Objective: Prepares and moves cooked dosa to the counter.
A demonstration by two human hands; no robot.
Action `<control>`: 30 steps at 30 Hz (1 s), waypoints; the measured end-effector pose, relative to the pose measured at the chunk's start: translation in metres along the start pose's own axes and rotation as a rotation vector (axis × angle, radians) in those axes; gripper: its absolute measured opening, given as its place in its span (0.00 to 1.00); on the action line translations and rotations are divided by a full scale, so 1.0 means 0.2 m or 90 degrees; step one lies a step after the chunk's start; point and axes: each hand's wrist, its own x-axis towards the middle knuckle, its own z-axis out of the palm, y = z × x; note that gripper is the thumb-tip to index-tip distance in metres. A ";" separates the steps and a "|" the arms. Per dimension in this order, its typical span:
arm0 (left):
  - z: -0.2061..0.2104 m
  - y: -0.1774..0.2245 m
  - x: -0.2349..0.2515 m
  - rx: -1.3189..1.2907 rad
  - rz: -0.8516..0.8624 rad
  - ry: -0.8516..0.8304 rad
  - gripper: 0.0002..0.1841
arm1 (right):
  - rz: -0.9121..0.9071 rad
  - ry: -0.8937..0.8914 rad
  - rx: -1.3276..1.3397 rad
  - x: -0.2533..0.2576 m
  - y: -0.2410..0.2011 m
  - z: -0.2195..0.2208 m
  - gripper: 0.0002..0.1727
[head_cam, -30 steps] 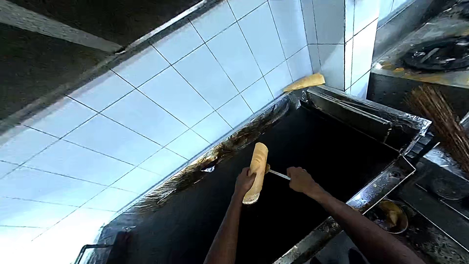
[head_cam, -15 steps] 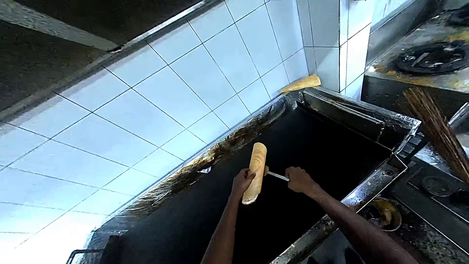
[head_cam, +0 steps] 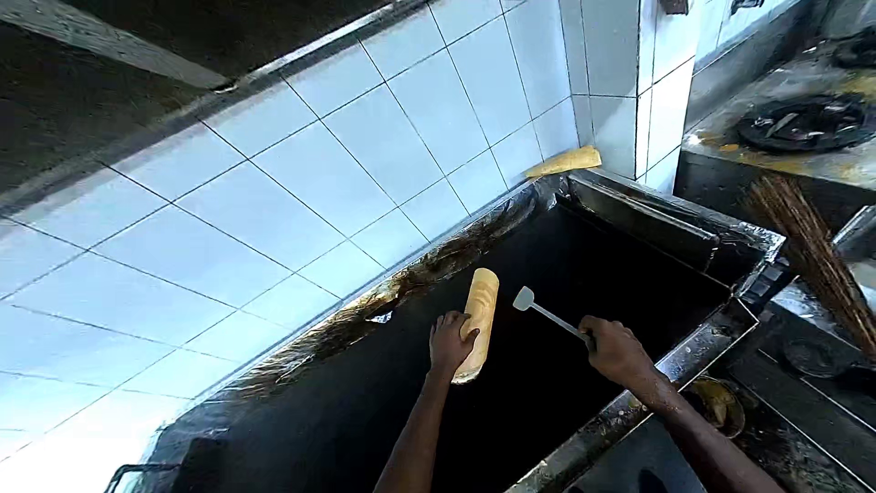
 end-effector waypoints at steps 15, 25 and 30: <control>0.01 0.03 -0.05 0.047 0.050 0.030 0.22 | 0.036 -0.083 -0.010 -0.07 0.09 0.09 0.17; 0.02 0.02 -0.04 0.064 0.042 0.029 0.15 | 0.028 -0.076 0.004 -0.09 0.14 0.10 0.17; 0.00 0.04 -0.05 0.060 0.024 -0.007 0.15 | 0.031 -0.101 0.022 -0.10 0.14 0.13 0.18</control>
